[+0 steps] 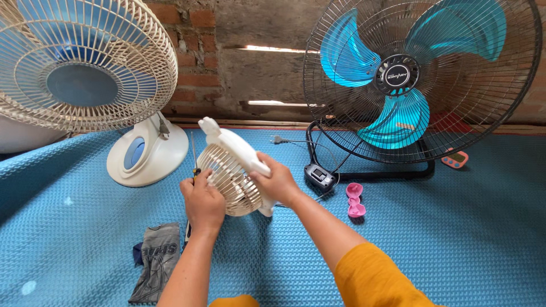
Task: The person uses a screwdriver to remove screws from the back of a small white fan. They then detach a pink bow accessory and continue unscrewing the rear housing to access the internal components.
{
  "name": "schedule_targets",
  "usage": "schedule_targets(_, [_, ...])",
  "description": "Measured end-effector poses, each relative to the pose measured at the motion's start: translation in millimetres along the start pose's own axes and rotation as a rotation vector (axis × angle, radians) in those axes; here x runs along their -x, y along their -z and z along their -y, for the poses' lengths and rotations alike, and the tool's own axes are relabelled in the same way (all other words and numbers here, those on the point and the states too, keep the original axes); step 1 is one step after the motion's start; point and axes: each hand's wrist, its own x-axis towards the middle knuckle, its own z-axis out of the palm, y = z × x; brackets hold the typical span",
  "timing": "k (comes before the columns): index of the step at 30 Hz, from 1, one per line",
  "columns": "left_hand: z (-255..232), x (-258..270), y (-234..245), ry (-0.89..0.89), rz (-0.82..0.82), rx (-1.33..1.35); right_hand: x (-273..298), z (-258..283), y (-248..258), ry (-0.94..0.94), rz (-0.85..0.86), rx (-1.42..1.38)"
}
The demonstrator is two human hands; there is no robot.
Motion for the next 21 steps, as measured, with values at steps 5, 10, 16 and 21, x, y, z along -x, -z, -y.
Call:
schedule_targets(5, [14.2, 1.1, -7.5, 0.090, 0.060, 0.015, -20.2, -34.8, 37.3, -0.068, 0.058, -0.352])
schedule_targets(10, [7.4, -2.1, -21.0, 0.081, 0.139, -0.032, -15.4, -65.6, 74.4, -0.029, 0.161, -0.599])
schedule_targets(16, [-37.4, -2.8, -25.2, 0.178, 0.281, -0.099, 4.2, -70.9, 109.2, -0.184, 0.198, -0.657])
schedule_targets(21, [-81.8, -0.3, -24.0, 0.213, 0.310, -0.168, 11.6, -78.8, 134.0, -0.266, 0.180, -0.572])
